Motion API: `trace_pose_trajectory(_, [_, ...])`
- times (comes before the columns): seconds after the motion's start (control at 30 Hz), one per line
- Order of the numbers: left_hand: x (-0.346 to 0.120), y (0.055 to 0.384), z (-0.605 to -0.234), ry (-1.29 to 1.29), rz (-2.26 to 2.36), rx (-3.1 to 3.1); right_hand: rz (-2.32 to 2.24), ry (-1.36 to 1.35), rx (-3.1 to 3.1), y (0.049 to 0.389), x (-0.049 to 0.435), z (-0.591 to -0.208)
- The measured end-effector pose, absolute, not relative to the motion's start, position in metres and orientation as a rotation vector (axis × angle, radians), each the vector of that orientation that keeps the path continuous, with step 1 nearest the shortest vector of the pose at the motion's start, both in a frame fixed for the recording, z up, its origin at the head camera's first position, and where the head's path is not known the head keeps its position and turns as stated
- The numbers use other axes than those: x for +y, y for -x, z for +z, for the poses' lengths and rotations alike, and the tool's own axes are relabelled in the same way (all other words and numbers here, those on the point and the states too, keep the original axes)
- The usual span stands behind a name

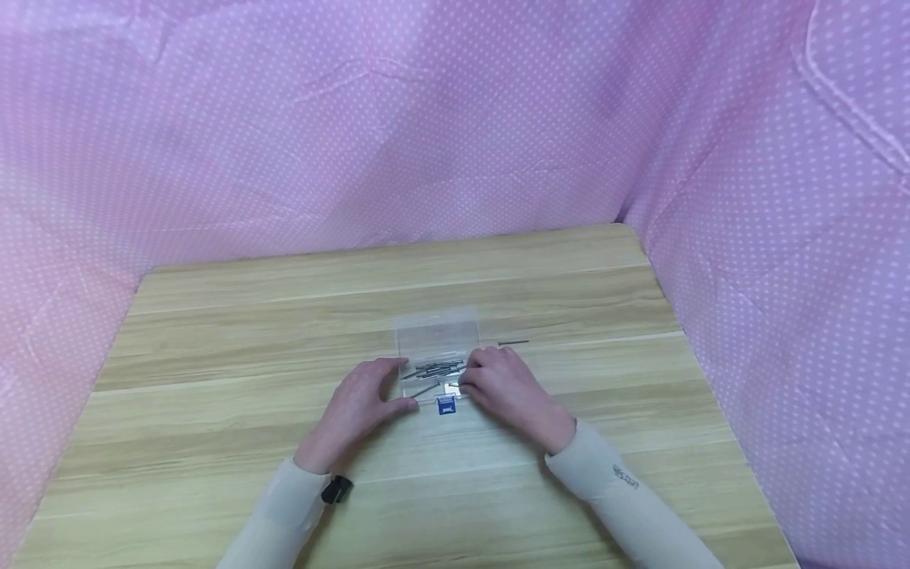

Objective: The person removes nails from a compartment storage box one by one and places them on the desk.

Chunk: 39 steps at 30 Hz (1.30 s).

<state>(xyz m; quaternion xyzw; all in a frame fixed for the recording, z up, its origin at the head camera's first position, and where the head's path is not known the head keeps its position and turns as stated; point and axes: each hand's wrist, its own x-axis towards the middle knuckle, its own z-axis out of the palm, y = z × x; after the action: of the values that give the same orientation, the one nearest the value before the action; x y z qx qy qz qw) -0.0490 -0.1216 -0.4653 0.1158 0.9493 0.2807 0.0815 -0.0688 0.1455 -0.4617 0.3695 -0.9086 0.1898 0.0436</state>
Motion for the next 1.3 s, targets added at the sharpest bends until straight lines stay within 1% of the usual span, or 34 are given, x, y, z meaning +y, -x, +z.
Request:
trace_pose_trajectory(0.2, [-0.121,0.050,-0.466,-0.340,0.839,2.832,0.539,-1.129,-2.791,0.071,0.143,-0.461])
trace_pose_trajectory(1.0, [-0.121,0.049,-0.465,-0.348,0.844,2.834,0.264,-1.301,-2.723,0.084,0.137,-0.461])
trace_pose_trajectory(1.3, [-0.121,0.049,-0.464,-0.343,0.844,2.828,0.299,-1.375,-2.753,0.087,0.137,-0.459])
